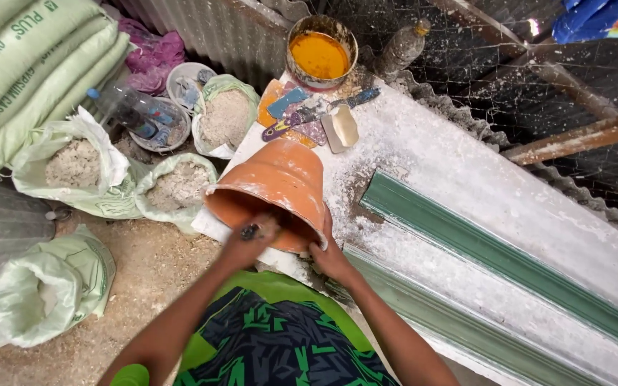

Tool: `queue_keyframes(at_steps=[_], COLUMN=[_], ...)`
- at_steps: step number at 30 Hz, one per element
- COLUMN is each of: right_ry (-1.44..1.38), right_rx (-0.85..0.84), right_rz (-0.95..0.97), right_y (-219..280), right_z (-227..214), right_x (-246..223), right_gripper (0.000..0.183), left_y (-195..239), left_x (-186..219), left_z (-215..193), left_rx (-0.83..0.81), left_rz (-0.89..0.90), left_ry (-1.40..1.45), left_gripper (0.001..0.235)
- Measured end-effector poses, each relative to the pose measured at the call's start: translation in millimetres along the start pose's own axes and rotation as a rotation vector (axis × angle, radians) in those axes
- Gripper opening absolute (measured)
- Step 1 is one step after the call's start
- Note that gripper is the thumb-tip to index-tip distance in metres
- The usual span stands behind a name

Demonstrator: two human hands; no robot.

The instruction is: Mixing plaster in a bowl and pouring it into a decorative mold, then smoothing it with a scraper.

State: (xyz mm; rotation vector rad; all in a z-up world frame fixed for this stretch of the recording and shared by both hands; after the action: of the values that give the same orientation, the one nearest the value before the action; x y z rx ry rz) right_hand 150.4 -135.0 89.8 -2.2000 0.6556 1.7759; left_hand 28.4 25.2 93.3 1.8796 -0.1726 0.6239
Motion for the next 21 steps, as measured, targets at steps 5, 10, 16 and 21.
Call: queue_keyframes(at_steps=[5, 10, 16, 21], right_ry=[-0.006, 0.018, 0.186, 0.129], right_rx=[0.077, -0.022, -0.22, -0.155], right_rz=[0.069, 0.074, 0.179, 0.181], right_y=[17, -7, -9, -16], right_z=[39, 9, -36, -15], right_x=[135, 18, -65, -62], right_gripper=[0.064, 0.061, 0.107, 0.095], left_y=[-102, -64, -84, -139], left_x=[-45, -26, 19, 17], left_z=[-2, 51, 16, 58], left_rx=[0.492, 0.275, 0.204, 0.458], left_rz=[0.555, 0.592, 0.538, 0.857], left_ry=[-0.527, -0.583, -0.733, -0.85], left_gripper=[0.04, 0.062, 0.025, 0.015])
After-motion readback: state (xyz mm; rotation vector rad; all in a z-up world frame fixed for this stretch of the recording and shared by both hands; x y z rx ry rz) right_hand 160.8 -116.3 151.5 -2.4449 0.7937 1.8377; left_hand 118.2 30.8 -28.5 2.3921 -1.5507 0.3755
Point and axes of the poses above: each hand's wrist, its own y-axis away from the middle knuckle, its own z-axis out of the palm, x = y × z, the point moved 8 cm from there along -y, towards the middle knuckle, and after that the axes turned 15 degrees about -z, right-handed, at the moved point
